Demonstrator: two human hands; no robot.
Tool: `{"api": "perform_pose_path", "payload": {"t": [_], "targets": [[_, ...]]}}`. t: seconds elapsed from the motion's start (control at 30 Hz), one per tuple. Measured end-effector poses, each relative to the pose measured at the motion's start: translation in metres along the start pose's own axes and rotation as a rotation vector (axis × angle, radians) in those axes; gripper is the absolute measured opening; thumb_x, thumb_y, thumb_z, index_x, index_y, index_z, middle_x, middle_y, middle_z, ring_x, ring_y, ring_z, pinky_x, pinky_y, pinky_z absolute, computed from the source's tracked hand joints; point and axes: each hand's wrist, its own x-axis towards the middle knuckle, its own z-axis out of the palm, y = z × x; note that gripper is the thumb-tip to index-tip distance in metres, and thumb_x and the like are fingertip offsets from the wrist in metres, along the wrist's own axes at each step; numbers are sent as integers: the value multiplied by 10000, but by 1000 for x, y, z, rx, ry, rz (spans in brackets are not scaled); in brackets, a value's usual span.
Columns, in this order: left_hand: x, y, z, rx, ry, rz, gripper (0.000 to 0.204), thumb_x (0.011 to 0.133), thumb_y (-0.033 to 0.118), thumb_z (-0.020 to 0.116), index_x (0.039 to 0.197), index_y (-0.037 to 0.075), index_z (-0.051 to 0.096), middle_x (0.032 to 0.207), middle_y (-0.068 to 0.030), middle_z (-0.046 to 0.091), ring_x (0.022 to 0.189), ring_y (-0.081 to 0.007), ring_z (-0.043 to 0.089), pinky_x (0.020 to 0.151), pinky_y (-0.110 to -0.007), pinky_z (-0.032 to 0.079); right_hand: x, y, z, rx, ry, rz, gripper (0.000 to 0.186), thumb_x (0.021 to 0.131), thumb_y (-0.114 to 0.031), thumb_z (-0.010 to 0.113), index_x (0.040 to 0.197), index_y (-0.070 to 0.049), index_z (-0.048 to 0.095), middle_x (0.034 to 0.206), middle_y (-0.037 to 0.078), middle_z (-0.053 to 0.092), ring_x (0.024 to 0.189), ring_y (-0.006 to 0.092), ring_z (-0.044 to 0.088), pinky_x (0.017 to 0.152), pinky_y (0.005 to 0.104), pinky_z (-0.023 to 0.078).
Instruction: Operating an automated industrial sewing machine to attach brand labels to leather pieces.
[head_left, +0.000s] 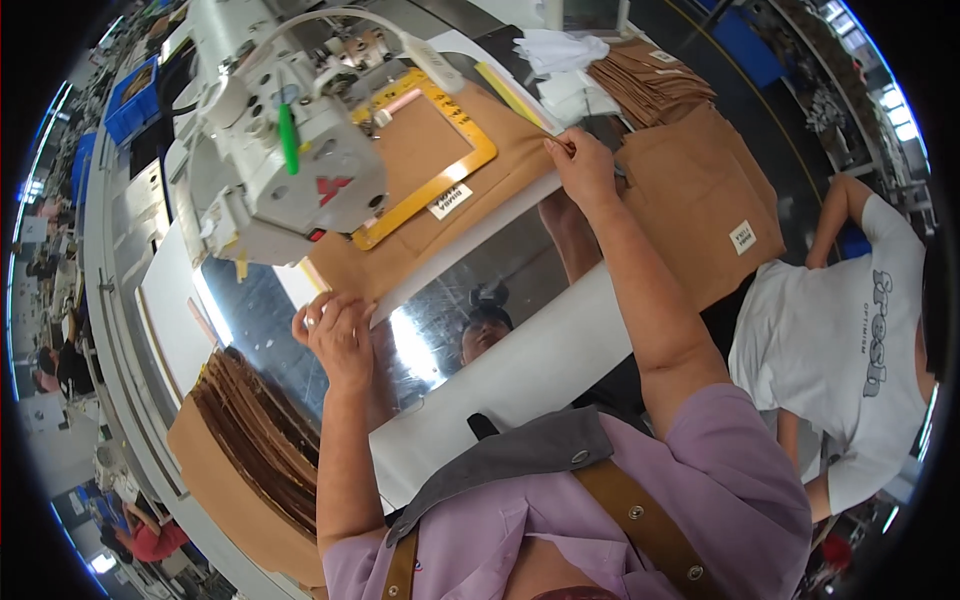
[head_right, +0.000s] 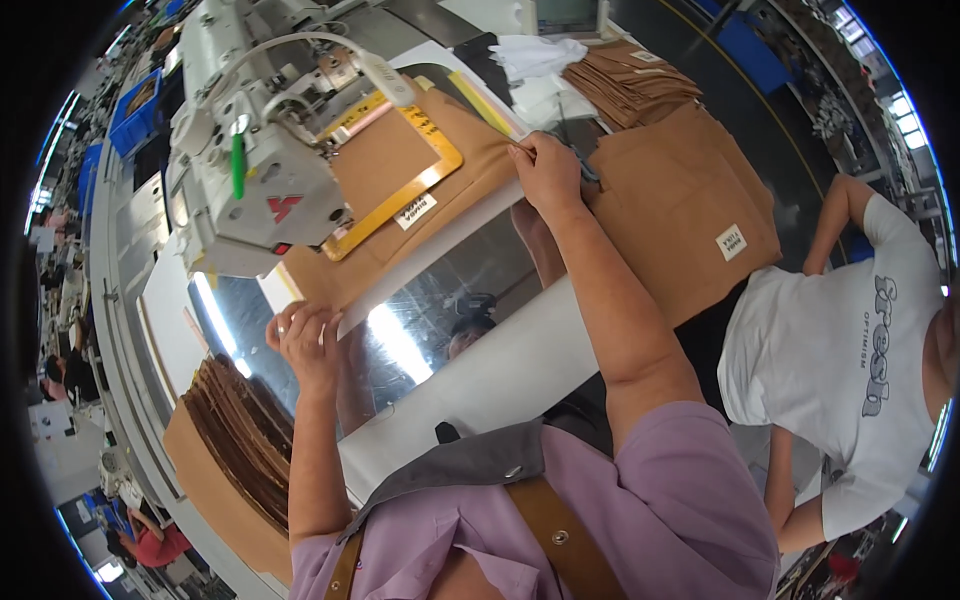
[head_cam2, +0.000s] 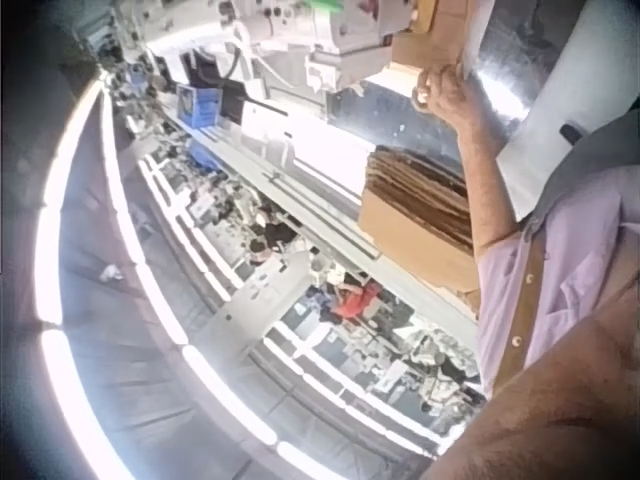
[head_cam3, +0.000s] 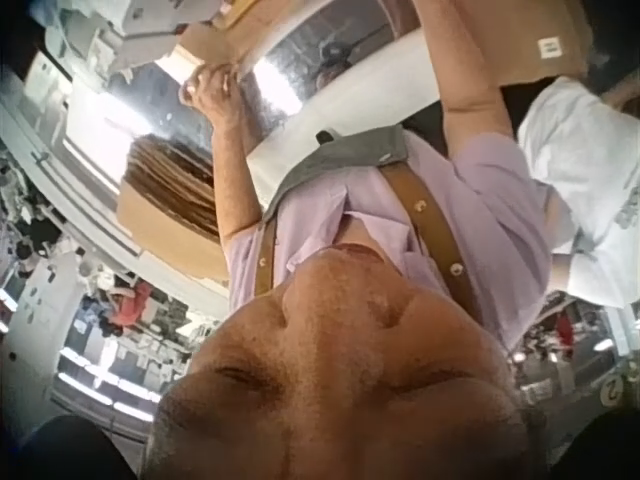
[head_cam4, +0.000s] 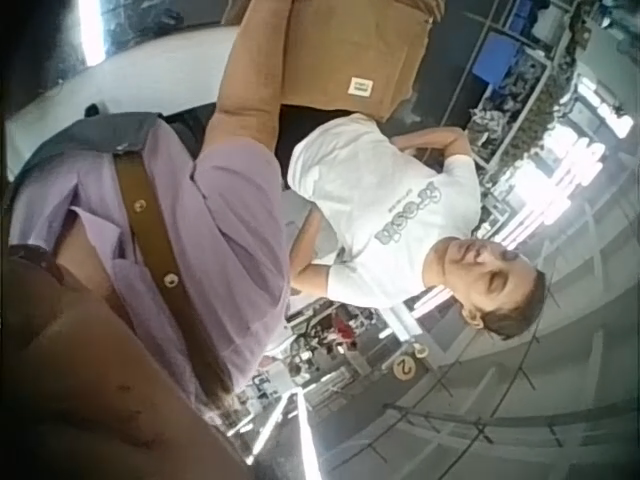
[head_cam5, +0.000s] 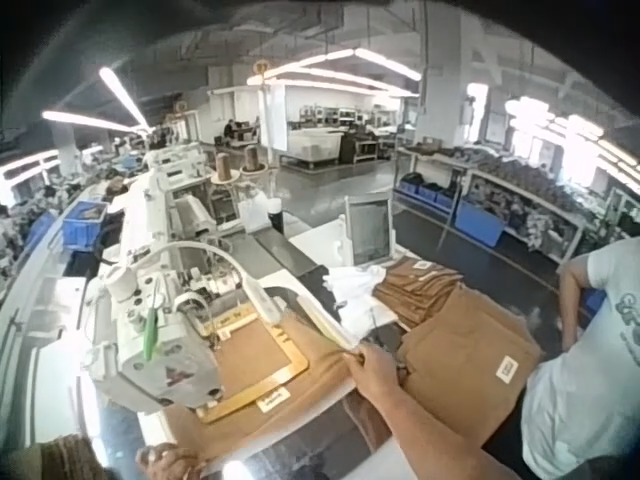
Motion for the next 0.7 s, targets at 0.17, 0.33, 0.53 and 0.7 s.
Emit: {"api": "perform_pose_path", "payload": {"t": [0.17,0.33,0.53,0.7], "targets": [[-66,61,-10,-142,-291,170,272,767,199,854,1003,114,747,1191,-10,732,1224,-238,625,1098,-460,315,-47,22,-62,209,-65,289,168,918,-203,781,985,-58,727,895,114,723,744,264,692,740,407,560],[-91,103,-2,-269,-405,127,426,748,253,886,1116,125,715,1367,-37,671,1267,-251,612,1108,-470,354,-83,36,-90,-161,190,-104,300,888,-155,786,1170,-117,694,1101,82,643,901,260,646,799,434,523],[-92,113,-7,-271,-395,117,524,742,228,893,1203,86,691,1379,-106,654,1290,-310,593,1112,-474,353,-150,28,-84,-286,-23,-363,369,908,-206,766,1264,-134,699,1068,54,591,958,228,592,834,417,435],[-76,128,6,-290,-367,181,674,711,183,916,1321,62,656,1365,-138,639,1269,-338,599,1062,-475,426,-160,15,-90,-242,-34,-370,405,915,-260,767,1286,-110,706,1052,44,581,954,224,566,846,416,420]]}}
